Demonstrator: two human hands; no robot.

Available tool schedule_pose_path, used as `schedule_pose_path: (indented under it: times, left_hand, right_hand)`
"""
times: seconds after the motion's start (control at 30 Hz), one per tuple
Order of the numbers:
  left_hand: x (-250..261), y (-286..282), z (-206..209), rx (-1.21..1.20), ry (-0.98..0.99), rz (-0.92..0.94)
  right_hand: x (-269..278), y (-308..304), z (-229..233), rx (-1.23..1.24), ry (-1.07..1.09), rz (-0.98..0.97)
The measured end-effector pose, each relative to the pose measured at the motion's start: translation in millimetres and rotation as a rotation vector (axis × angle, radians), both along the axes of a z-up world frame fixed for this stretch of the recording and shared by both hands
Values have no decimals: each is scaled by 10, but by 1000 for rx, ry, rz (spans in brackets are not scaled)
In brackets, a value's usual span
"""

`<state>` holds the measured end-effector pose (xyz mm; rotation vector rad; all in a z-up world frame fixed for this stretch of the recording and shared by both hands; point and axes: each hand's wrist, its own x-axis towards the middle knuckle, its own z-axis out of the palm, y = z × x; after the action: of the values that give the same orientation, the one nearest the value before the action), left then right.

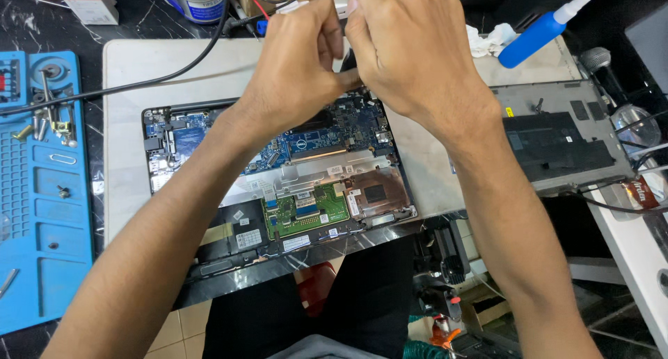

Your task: The person uses a screwdriver to remove screws from a disassembled laptop motherboard. They then remove a RAM module and continue unscrewing components near the cooling fan and other areas of the board.

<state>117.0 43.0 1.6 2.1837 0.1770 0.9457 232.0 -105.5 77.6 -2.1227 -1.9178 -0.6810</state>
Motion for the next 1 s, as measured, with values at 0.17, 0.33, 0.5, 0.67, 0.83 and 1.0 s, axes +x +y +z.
schedule_pose_path:
  times: [0.17, 0.33, 0.5, 0.67, 0.83, 1.0]
  left_hand:
    - [-123, 33, 150, -107, 74, -624]
    - [21, 20, -14, -63, 30, -176]
    - [-32, -38, 50, 22, -94, -218]
    - [-10, 33, 42, -41, -12, -158]
    - [46, -77, 27, 41, -104, -100]
    - [-51, 21, 63, 2, -45, -426]
  right_hand:
    - [62, 4, -27, 27, -35, 26]
    - [-41, 10, 1, -2, 23, 7]
    - [-42, 29, 9, 1, 41, 21]
    - [-68, 27, 14, 13, 25, 7]
    - [-86, 27, 16, 26, -10, 1]
    - [43, -10, -35, 57, -58, -4]
